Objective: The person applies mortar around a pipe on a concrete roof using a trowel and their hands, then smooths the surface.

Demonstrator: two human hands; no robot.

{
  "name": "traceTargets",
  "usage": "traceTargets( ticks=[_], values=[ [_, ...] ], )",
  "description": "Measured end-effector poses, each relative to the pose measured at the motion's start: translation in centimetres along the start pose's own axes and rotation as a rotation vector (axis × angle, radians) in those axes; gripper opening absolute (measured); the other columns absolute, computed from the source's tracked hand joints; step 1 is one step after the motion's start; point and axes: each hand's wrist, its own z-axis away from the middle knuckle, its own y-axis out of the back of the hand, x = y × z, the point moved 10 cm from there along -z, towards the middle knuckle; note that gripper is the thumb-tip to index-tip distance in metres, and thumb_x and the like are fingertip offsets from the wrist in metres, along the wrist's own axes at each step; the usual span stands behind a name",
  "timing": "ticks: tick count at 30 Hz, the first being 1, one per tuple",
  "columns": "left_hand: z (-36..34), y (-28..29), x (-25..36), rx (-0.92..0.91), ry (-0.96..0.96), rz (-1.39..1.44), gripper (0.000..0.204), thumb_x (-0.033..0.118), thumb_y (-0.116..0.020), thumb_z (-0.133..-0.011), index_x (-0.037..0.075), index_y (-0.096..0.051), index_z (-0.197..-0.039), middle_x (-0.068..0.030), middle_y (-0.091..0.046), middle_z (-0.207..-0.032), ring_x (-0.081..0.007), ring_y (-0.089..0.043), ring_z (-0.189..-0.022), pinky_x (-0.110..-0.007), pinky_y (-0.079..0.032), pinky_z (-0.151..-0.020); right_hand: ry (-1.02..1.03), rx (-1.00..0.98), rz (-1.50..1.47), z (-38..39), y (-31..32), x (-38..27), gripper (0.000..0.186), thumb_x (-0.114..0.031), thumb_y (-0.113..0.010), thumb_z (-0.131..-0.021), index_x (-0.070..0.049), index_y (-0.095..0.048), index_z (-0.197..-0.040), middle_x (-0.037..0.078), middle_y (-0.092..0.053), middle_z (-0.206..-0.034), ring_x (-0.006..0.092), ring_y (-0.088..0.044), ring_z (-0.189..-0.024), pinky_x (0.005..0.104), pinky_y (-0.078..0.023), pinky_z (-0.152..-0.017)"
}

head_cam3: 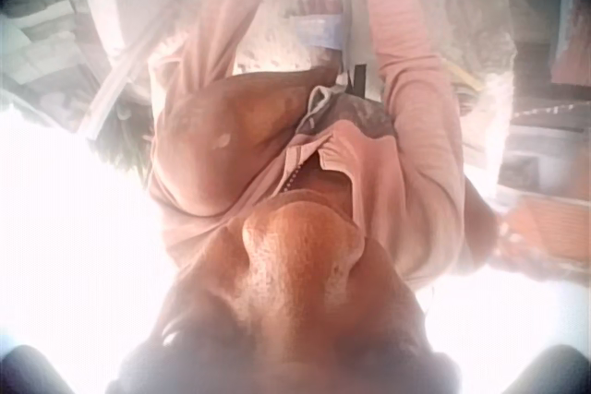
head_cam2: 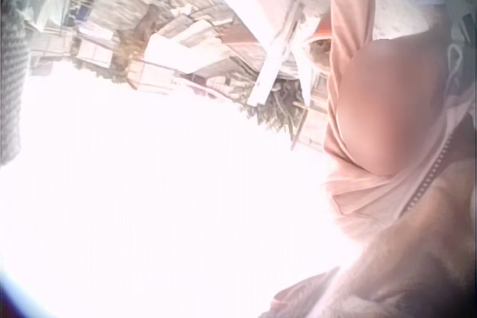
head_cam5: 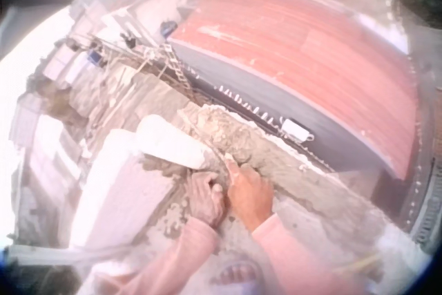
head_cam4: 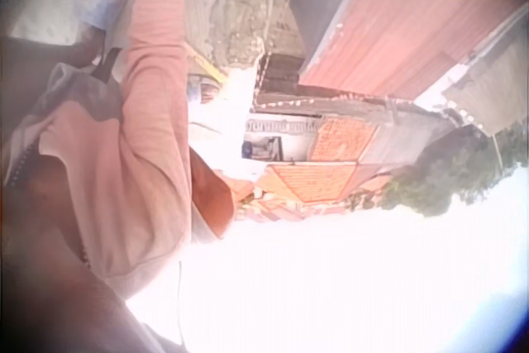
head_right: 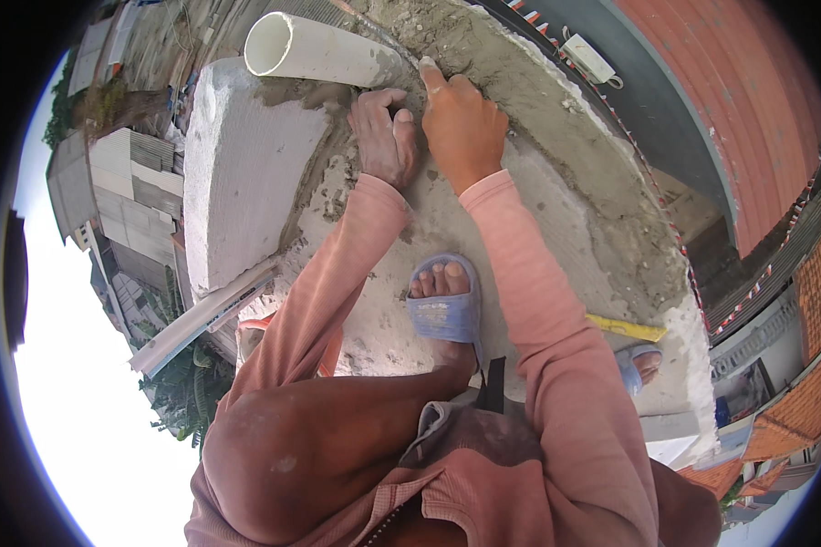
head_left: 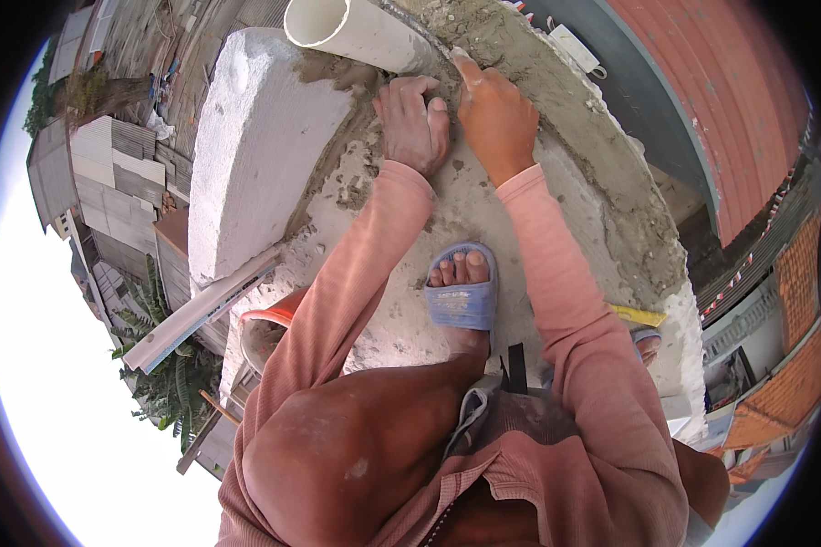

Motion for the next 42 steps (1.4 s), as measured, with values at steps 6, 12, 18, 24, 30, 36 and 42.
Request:
traceTargets(
  ticks=[6,12,18,24,30,36,42],
  values=[
    [0.0,0.1,0.2,0.004,-0.012,-0.018,0.031,0.015,-0.057,-0.088,0.01,-0.054,-0.118,-0.0149,-0.054,-0.113,-0.0368,-0.049,-0.107,-0.052,-0.035,-0.096,0.054,-0.059,0.01,0.3,0.4,-0.6,0.042,-0.012,-0.06,-0.088,-0.019,-0.065,-0.129,0.011,-0.068,-0.09,0.0385,-0.07,-0.075,0.0514,-0.055,-0.066],
    [0.0,-0.2,0.6,-0.003,-0.026,-0.065,0.032,0.015,-0.057,-0.088,0.01,-0.054,-0.119,-0.0151,-0.054,-0.115,-0.037,-0.049,-0.107,-0.052,-0.035,-0.096,0.095,-0.144,-0.157,1.7,1.3,1.5,0.046,-0.009,-0.06,-0.091,-0.021,-0.063,-0.135,0.015,-0.07,-0.093,0.0384,-0.068,-0.08,0.049,-0.054,-0.07],
    [0.1,-0.2,-0.1,-0.034,0.014,-0.079,0.029,0.018,-0.053,-0.092,0.01,-0.054,-0.12,-0.0144,-0.054,-0.115,-0.034,-0.049,-0.11,-0.048,-0.033,-0.1,0.162,-0.095,-0.148,0.6,0.9,1.0,0.047,-0.009,-0.06,-0.089,-0.017,-0.063,-0.135,0.015,-0.073,-0.091,0.0377,-0.07,-0.083,0.0471,-0.056,-0.072],
    [-0.1,0.0,0.5,-0.02,-0.017,-0.072,0.031,0.02,-0.052,-0.094,0.01,-0.054,-0.123,-0.0148,-0.054,-0.116,-0.0341,-0.049,-0.11,-0.048,-0.032,-0.102,-0.064,-0.116,-0.151,1.8,2.5,1.9,0.044,-0.011,-0.06,-0.089,-0.017,-0.065,-0.133,0.012,-0.072,-0.088,0.0359,-0.07,-0.079,0.046,-0.056,-0.068],
    [-2.3,7.4,6.1,0.136,-0.129,0.031,0.018,0.006,-0.061,-0.092,0.008,-0.068,-0.109,-0.0115,-0.064,-0.105,-0.0285,-0.06,-0.1,-0.039,-0.046,-0.09,0.114,-0.004,-0.161,2.9,2.2,1.2,0.041,-0.011,-0.06,-0.088,-0.015,-0.067,-0.128,0.01,-0.071,-0.084,0.0352,-0.069,-0.069,0.0471,-0.055,-0.061],
    [-24.6,17.8,14.9,-0.129,-0.227,0.2,0.022,0.02,-0.063,-0.099,0.003,-0.069,-0.11,-0.0068,-0.071,-0.095,-0.0179,-0.066,-0.09,-0.03,-0.051,-0.082,0.156,-0.155,-0.055,1.9,1.8,1.7,0.042,-0.009,-0.064,-0.086,-0.015,-0.066,-0.128,0.012,-0.072,-0.09,0.035,-0.068,-0.069,0.0457,-0.055,-0.061],
    [-28.7,2.9,-11.7,-0.97,0.041,-0.487,0.045,0.039,-0.064,-0.099,0.003,-0.065,-0.127,-0.0151,-0.069,-0.122,-0.0244,-0.063,-0.121,-0.038,-0.051,-0.103,0.13,-0.163,-0.091,2.1,1.4,0.9,0.043,-0.008,-0.067,-0.084,-0.016,-0.067,-0.126,0.01,-0.069,-0.082,0.0342,-0.068,-0.066,0.0454,-0.054,-0.058]
  ],
)
